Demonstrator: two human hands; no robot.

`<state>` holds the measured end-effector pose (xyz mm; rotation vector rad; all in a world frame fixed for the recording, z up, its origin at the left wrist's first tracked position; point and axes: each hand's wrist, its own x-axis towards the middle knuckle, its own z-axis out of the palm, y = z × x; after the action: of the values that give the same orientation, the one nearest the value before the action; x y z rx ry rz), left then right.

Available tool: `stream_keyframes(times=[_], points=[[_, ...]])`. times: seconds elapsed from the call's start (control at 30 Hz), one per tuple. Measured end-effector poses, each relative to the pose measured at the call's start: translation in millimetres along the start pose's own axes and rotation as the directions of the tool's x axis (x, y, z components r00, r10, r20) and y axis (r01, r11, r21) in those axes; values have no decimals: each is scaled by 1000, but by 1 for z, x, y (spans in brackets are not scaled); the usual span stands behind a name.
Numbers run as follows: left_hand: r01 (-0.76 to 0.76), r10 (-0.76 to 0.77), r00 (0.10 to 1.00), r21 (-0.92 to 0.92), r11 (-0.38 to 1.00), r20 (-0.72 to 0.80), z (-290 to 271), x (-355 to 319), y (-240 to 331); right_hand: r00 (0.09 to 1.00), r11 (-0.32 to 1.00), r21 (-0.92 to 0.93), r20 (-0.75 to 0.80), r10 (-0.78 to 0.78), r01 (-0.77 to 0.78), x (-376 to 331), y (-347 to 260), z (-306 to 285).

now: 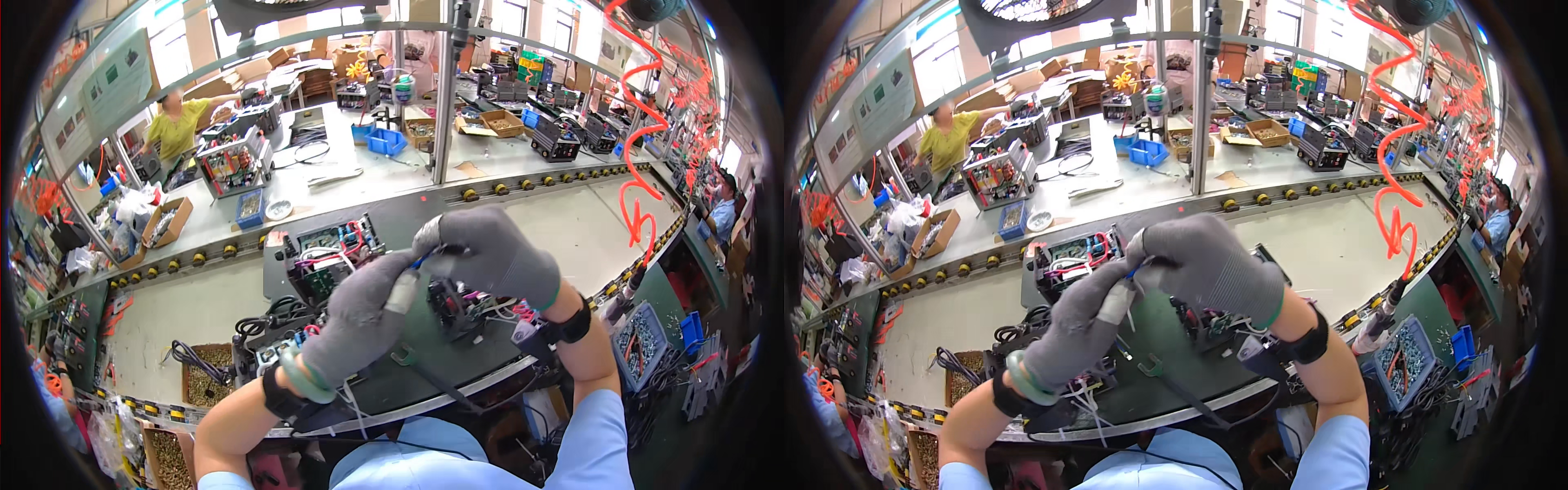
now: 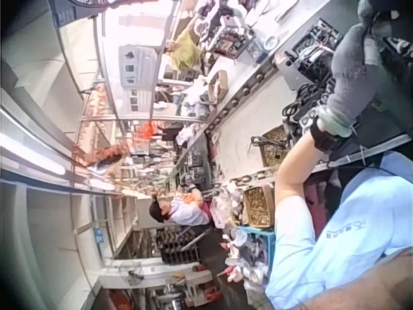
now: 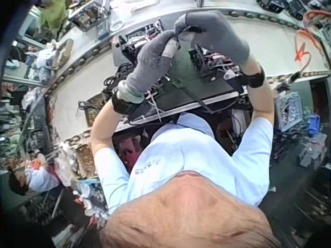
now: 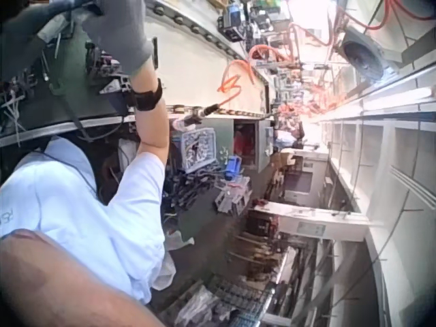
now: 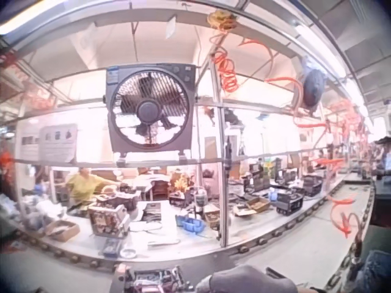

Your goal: Assembling, wiring, and securing components within electrical units on a production line.

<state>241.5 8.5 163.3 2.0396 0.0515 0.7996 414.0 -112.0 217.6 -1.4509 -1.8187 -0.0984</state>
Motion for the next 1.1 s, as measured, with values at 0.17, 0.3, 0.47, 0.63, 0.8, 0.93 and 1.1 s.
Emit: stream_keyframes(times=[0.17,0.3,0.47,0.63,0.8,0.93,1.1], points=[[37,-28,998,148,988,-64,59,7,-16,906,776,508,18,423,-373,-51,22,0],[148,-157,987,-167,975,-44,89,0,-29,918,731,607,-4,396,-313,-87,34,3],[250,-220,949,-115,961,226,77,11,-14,923,817,489,-60,380,-305,-102,37,9],[425,-328,888,-302,853,322,47,25,19,916,794,549,-118,383,-261,-91,22,9],[360,-297,924,-288,888,239,37,13,39,905,862,443,-211,369,-247,-78,-4,12],[289,-230,950,-318,903,210,21,7,38,941,958,241,-257,218,-156,-66,-17,14],[22,-39,995,-171,985,-95,3,7,29,941,915,351,-192,278,-198,-49,-25,18]])
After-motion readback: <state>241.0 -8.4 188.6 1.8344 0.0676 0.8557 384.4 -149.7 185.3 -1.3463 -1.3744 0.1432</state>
